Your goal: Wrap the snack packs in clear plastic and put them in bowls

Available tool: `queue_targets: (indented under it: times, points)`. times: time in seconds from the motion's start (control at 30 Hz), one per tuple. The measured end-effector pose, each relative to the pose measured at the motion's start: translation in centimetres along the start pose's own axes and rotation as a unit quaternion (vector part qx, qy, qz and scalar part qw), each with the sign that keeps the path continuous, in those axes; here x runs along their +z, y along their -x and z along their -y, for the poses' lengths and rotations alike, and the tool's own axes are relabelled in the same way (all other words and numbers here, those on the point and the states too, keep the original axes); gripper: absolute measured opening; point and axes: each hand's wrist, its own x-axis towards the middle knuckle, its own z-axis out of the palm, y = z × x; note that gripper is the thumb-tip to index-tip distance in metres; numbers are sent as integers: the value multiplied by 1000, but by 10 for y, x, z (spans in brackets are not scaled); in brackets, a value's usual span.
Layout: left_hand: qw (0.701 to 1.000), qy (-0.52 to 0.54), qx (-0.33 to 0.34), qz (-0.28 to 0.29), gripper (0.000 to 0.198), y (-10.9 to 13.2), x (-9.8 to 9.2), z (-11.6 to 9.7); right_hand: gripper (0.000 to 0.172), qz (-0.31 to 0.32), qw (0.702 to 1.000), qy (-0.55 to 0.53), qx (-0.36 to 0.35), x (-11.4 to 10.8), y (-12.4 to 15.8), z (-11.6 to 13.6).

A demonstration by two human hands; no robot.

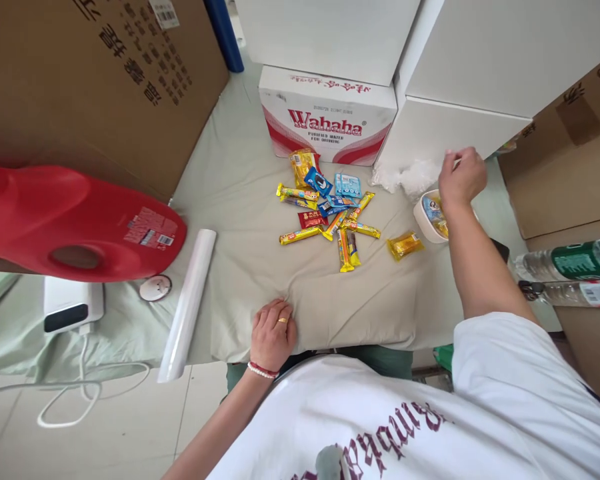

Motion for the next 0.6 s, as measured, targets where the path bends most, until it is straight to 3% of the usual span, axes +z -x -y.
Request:
queue_targets:
  times: [0.1, 0.2, 0.3, 0.37, 0.43, 0.5, 0.57, 0.6]
  points:
    - [1000, -4, 8, -1, 23, 0, 0, -1, 47, 42, 998, 4, -39, 19, 25, 13]
    - [1000, 2, 3, 1, 23, 1, -1, -1, 22, 114, 992, -3, -45, 32, 45, 12]
    - [999, 34, -4, -30, 23, 3, -2, -1, 10, 106, 986, -109, -66, 19, 71, 10]
    - [995, 69, -25, -71, 20, 5, -5, 0, 12, 96, 961, -253, -63, -3, 100, 12]
    - [984, 130, -78, -92, 12, 4, -8, -3, 18, 125, 895, -427, -33, -26, 141, 13]
    - [953, 244, -167, -66, 7, -2, -10, -9, 20, 174, 799, -576, 14, -44, 189, 12]
    - [868, 411, -277, 0, 24, -15, -10, -21, 19, 224, 717, -659, 48, -55, 238, 10]
    - [799, 501, -330, 41, 36, -24, -10, -28, 18, 243, 693, -676, 56, -58, 260, 9]
